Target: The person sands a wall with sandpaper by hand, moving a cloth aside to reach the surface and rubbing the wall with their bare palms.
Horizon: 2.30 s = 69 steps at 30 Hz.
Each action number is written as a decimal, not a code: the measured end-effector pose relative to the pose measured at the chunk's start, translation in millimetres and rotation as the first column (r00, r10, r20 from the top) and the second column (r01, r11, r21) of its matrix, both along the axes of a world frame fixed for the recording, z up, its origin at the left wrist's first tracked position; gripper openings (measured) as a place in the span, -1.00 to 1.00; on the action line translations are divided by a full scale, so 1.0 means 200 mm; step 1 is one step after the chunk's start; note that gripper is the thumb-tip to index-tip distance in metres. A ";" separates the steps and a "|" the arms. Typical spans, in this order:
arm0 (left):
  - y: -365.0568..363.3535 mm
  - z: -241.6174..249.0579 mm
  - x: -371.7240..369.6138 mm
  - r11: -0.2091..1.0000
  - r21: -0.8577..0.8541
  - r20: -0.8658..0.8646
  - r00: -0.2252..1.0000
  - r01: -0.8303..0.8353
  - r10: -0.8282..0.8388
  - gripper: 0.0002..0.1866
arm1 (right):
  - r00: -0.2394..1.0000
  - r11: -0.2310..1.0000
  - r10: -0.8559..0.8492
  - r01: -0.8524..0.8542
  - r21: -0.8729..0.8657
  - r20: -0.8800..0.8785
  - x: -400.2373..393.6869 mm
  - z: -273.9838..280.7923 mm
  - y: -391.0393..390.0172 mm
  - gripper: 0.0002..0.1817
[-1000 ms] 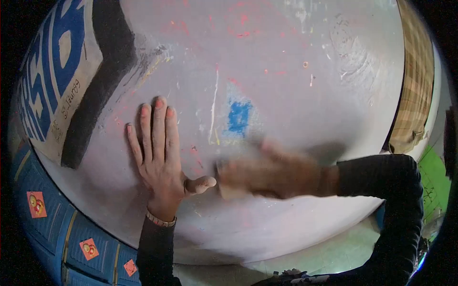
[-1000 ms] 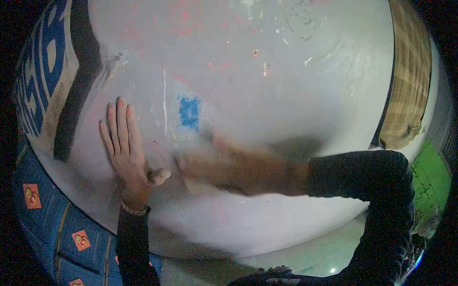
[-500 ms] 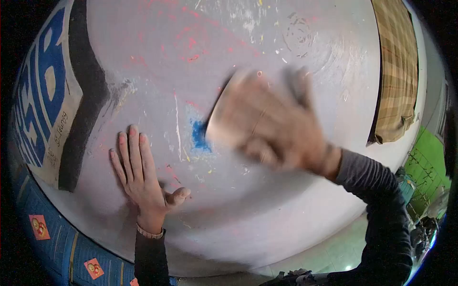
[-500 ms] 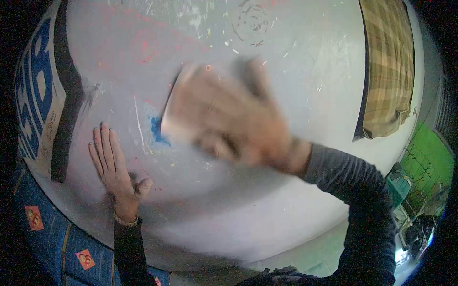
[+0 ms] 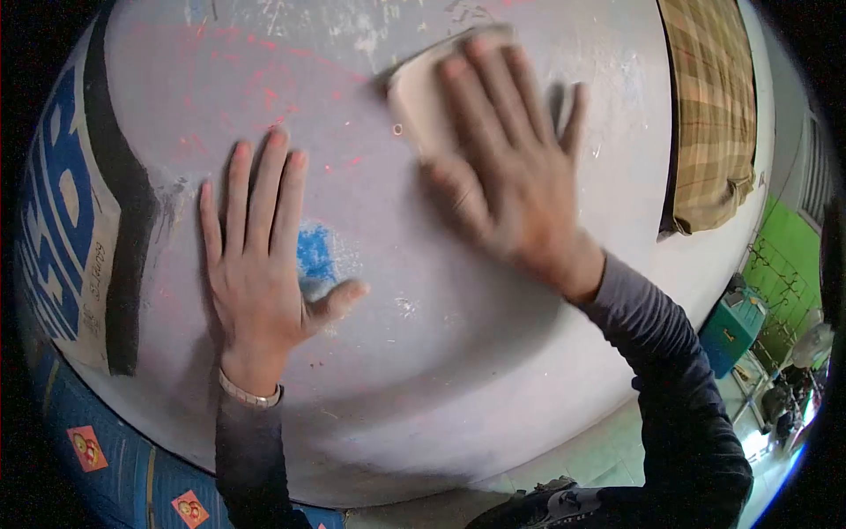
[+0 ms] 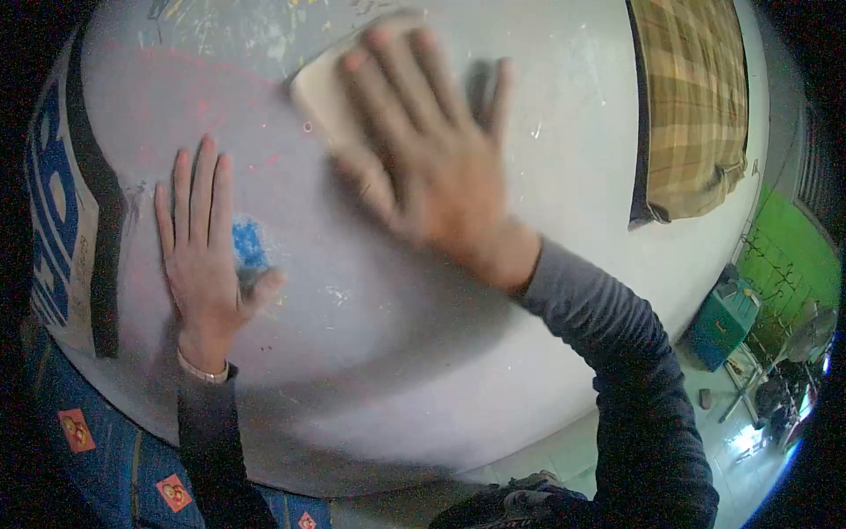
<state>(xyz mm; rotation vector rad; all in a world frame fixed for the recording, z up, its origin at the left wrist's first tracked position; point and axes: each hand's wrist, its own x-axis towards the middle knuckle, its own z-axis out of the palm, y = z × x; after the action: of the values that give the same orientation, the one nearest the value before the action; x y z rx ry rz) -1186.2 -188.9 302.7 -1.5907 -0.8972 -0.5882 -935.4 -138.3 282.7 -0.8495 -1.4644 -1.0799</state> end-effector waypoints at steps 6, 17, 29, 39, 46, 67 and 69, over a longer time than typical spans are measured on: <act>0.03 0.15 0.06 0.999 0.037 -0.085 0.996 -0.001 0.004 0.02 | 0.893 0.966 0.215 -0.135 -0.221 0.396 0.03 -0.05 -0.04 -0.28; 0.11 0.32 0.21 0.971 0.188 -0.091 0.987 0.147 -0.132 -0.12 | 0.806 0.970 0.231 -0.232 -0.068 0.544 0.22 0.18 0.04 -0.39; 0.07 -0.08 0.69 0.992 -0.109 -0.023 0.998 -0.057 0.055 -0.12 | 0.973 0.982 0.110 -0.076 -0.171 0.201 0.59 -0.15 0.04 -0.36; 0.11 -0.40 0.86 0.989 -0.139 0.140 0.987 -0.053 0.073 -0.14 | 0.970 0.970 0.156 -0.115 -0.213 0.186 0.96 -0.27 0.13 -0.36; 0.12 -0.62 0.94 0.990 -0.108 0.212 0.971 -0.086 0.108 -0.10 | 0.908 0.928 0.249 -0.124 -0.352 0.336 0.99 -0.39 0.09 -0.40; 0.21 -1.20 1.19 0.994 0.035 0.647 0.756 0.105 -0.102 -0.32 | 0.895 0.886 0.247 -0.053 -0.460 0.373 0.74 -1.24 0.05 -0.35; 0.20 -1.28 1.17 0.998 0.007 0.653 0.755 0.059 -0.050 -0.32 | 0.923 0.879 0.235 -0.069 -0.471 0.303 0.78 -1.30 0.04 -0.39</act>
<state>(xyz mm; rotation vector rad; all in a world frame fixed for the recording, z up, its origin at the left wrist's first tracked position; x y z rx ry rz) -951.6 -148.0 47.0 -1.4307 -1.3728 -1.2332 -779.0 -129.9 22.6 -0.8643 -2.1085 -0.8018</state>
